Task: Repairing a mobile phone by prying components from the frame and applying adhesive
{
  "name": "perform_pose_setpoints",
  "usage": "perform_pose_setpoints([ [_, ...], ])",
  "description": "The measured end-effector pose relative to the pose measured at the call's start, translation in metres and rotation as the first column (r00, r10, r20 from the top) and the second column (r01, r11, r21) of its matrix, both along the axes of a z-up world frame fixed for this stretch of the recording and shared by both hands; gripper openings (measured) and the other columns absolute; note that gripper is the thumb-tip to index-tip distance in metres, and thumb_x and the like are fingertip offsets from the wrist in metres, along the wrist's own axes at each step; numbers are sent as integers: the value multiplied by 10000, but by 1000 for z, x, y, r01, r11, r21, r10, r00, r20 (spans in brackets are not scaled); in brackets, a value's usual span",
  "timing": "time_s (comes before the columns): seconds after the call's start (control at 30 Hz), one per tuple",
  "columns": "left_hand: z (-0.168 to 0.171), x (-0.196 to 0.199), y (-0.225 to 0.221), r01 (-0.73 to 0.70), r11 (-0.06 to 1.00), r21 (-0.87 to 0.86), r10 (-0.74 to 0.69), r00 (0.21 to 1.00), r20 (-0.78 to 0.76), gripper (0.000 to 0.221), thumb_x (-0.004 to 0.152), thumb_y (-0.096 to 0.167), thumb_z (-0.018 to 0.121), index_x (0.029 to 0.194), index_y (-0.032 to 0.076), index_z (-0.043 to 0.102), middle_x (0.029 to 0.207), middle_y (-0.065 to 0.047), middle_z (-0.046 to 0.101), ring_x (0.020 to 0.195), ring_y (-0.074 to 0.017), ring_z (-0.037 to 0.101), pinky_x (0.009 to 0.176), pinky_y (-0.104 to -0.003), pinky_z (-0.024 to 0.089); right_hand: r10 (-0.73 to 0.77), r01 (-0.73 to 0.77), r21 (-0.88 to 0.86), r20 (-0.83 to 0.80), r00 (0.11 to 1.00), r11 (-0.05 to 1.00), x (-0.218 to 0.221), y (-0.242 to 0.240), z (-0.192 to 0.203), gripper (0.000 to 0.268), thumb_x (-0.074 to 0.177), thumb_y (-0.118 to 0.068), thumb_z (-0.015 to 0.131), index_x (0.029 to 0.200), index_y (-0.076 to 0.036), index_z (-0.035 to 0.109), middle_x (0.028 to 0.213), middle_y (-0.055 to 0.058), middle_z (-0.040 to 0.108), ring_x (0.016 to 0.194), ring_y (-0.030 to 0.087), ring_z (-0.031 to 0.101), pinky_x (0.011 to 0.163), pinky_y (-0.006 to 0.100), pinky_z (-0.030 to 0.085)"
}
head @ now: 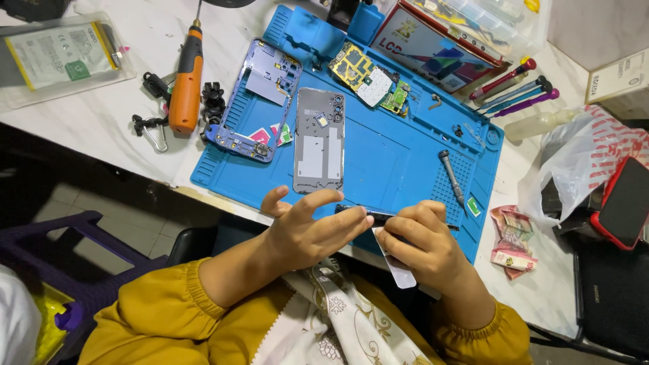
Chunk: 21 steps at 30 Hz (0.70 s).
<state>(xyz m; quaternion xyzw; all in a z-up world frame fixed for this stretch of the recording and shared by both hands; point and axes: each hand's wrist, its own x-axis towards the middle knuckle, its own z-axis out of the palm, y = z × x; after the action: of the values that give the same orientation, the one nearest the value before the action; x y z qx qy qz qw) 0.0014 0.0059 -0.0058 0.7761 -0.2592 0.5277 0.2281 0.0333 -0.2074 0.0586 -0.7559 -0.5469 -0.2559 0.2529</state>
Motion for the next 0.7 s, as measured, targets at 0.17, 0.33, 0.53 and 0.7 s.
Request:
perform_pose_setpoints([
  [0.17,-4,-1,-1,-3,1000,1,3,1000,-3,27,984,212,750,995,236,742,1094,127,704,1087,-200,622,1070,-672,208,4,-4,0,53,999,1000,0,-1,-3,251,960,-99,663,710,-114,655,787,59,659,674,238,586,684,338,426],
  [0.33,-10,0,-3,7,1000,-4,-7,1000,-10,39,955,242,781,978,244,750,1086,121,707,1095,-201,631,1067,-677,197,23,-23,4,78,997,1000,-1,2,-2,243,911,-38,658,680,-111,633,751,44,658,650,218,575,656,319,426],
  [0.53,-10,-1,-5,-6,1000,-26,6,1000,2,42,935,245,798,951,257,760,1073,129,709,1099,-182,639,1071,-668,180,43,-43,1,117,992,999,-1,-1,-6,261,884,18,662,664,-112,614,736,45,658,637,212,575,637,310,439],
  [0.7,-9,2,-8,16,998,-56,-16,1000,5,16,958,236,774,958,246,761,1057,116,710,1082,-174,628,1073,-659,123,18,-19,14,39,999,1000,0,-3,-1,249,968,-91,615,729,-114,681,783,48,675,664,227,578,660,329,420],
])
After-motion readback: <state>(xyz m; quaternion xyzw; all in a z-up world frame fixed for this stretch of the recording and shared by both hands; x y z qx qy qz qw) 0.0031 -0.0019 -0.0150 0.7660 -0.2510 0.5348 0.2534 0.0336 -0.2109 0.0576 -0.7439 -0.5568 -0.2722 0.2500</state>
